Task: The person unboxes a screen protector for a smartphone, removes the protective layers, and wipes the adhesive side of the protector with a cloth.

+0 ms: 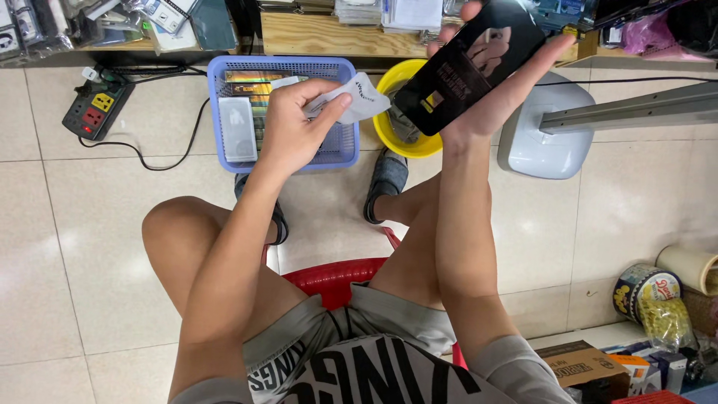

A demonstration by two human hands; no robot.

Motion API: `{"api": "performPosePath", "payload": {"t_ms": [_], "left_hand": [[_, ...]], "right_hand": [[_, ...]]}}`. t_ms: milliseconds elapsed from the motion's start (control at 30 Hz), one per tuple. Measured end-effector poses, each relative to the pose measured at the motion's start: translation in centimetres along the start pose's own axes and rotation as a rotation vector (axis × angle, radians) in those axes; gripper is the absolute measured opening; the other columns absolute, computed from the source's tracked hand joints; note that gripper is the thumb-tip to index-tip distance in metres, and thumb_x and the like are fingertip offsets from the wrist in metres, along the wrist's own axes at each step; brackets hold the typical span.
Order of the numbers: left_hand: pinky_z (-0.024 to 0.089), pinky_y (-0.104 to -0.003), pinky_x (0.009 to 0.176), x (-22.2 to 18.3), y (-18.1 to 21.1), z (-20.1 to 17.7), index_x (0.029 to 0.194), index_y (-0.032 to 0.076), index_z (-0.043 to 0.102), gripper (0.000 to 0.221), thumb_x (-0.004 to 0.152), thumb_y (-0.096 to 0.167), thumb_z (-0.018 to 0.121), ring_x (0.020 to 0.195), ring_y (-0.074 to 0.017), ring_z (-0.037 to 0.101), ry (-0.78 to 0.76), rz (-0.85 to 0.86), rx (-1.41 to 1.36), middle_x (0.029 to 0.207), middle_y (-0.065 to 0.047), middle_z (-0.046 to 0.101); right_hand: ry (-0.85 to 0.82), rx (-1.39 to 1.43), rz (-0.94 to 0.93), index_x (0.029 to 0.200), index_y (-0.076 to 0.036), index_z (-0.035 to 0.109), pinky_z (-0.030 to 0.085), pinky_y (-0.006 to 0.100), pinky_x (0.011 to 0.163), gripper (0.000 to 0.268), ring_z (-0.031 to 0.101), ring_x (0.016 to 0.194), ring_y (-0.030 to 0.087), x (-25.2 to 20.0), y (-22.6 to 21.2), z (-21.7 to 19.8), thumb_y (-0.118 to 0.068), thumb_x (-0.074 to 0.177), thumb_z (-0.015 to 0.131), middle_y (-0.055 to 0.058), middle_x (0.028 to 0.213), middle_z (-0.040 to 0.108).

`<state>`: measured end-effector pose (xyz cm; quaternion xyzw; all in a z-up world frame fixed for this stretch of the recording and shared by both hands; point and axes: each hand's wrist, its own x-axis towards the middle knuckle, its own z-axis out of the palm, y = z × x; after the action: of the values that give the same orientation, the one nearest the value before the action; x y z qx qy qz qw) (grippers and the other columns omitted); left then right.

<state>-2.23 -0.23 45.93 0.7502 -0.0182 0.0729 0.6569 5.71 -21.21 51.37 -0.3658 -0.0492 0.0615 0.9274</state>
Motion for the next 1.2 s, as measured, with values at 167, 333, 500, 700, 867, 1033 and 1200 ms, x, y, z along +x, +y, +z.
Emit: {"api": "performPosePath", "payload": {"t_ms": [167, 333, 500, 700, 867, 1033, 1200], "left_hand": [[0.051, -0.026, 0.078, -0.1, 0.0, 0.4, 0.104, 0.003, 0.078, 0.020, 0.099, 0.020, 0.070, 0.091, -0.0093, 0.069, -0.097, 0.039, 0.141, 0.101, -0.004, 0.079], [0.051, -0.026, 0.073, 0.0, 0.3, 0.7, 0.104, 0.001, 0.078, 0.018, 0.100, 0.017, 0.070, 0.088, -0.0104, 0.069, -0.131, 0.047, 0.145, 0.101, -0.005, 0.079], [0.050, -0.026, 0.074, 0.0, 0.0, 0.6, 0.101, 0.002, 0.078, 0.017, 0.099, 0.017, 0.070, 0.087, -0.0093, 0.067, -0.135, 0.039, 0.138, 0.098, -0.004, 0.079], [0.050, -0.026, 0.069, 0.0, 1.0, 0.4, 0.101, 0.004, 0.078, 0.018, 0.099, 0.020, 0.070, 0.084, -0.0096, 0.069, -0.204, -0.028, 0.142, 0.098, -0.003, 0.080], [0.046, -0.025, 0.064, -0.1, 1.2, 0.4, 0.096, 0.007, 0.078, 0.020, 0.099, 0.024, 0.068, 0.077, -0.0062, 0.064, -0.287, -0.097, 0.133, 0.089, 0.002, 0.077], [0.041, -0.024, 0.061, -0.4, 0.5, 1.1, 0.088, 0.009, 0.074, 0.021, 0.100, 0.026, 0.068, 0.073, -0.0024, 0.052, -0.367, -0.153, 0.048, 0.076, 0.006, 0.065], [0.038, -0.021, 0.057, -0.9, -0.1, 1.8, 0.094, 0.007, 0.074, 0.021, 0.101, 0.026, 0.068, 0.070, -0.0011, 0.053, -0.413, -0.263, -0.176, 0.077, 0.005, 0.067]], "right_hand": [[0.002, -0.007, -0.130, 0.115, -0.011, 0.067, 0.053, 0.039, 0.078, 0.079, 0.063, 0.087, 0.022, 0.4, -0.6, -1.0, -0.080, 0.082, 0.045, 0.005, 0.104, 0.066], [-0.096, -0.128, -0.049, 0.106, -0.008, 0.071, 0.054, 0.035, 0.077, 0.077, 0.065, 0.085, 0.022, -0.4, -0.9, 1.5, -0.075, 0.084, 0.042, 0.009, 0.103, 0.072], [-0.109, -0.192, 0.084, 0.103, -0.005, 0.067, 0.055, 0.033, 0.076, 0.080, 0.064, 0.082, 0.019, -0.6, -1.2, 2.6, -0.078, 0.078, 0.043, 0.007, 0.100, 0.068], [-0.128, -0.257, 0.113, 0.103, -0.004, 0.067, 0.057, 0.034, 0.076, 0.078, 0.067, 0.080, 0.022, -0.6, -0.6, 2.2, -0.075, 0.082, 0.043, 0.010, 0.102, 0.070], [-0.044, -0.269, 0.187, 0.095, -0.001, 0.069, 0.058, 0.033, 0.073, 0.080, 0.068, 0.076, 0.021, -0.6, -0.5, 3.0, -0.075, 0.077, 0.044, 0.009, 0.097, 0.072], [-0.034, -0.271, 0.288, 0.097, 0.000, 0.071, 0.055, 0.034, 0.070, 0.089, 0.067, 0.074, 0.022, -0.5, -0.2, 3.5, -0.080, 0.069, 0.043, 0.014, 0.080, 0.069], [-0.035, -0.243, 0.178, 0.103, -0.003, 0.069, 0.059, 0.037, 0.072, 0.085, 0.070, 0.080, 0.023, -0.5, 0.9, 2.7, -0.079, 0.076, 0.042, 0.009, 0.100, 0.071]]}}
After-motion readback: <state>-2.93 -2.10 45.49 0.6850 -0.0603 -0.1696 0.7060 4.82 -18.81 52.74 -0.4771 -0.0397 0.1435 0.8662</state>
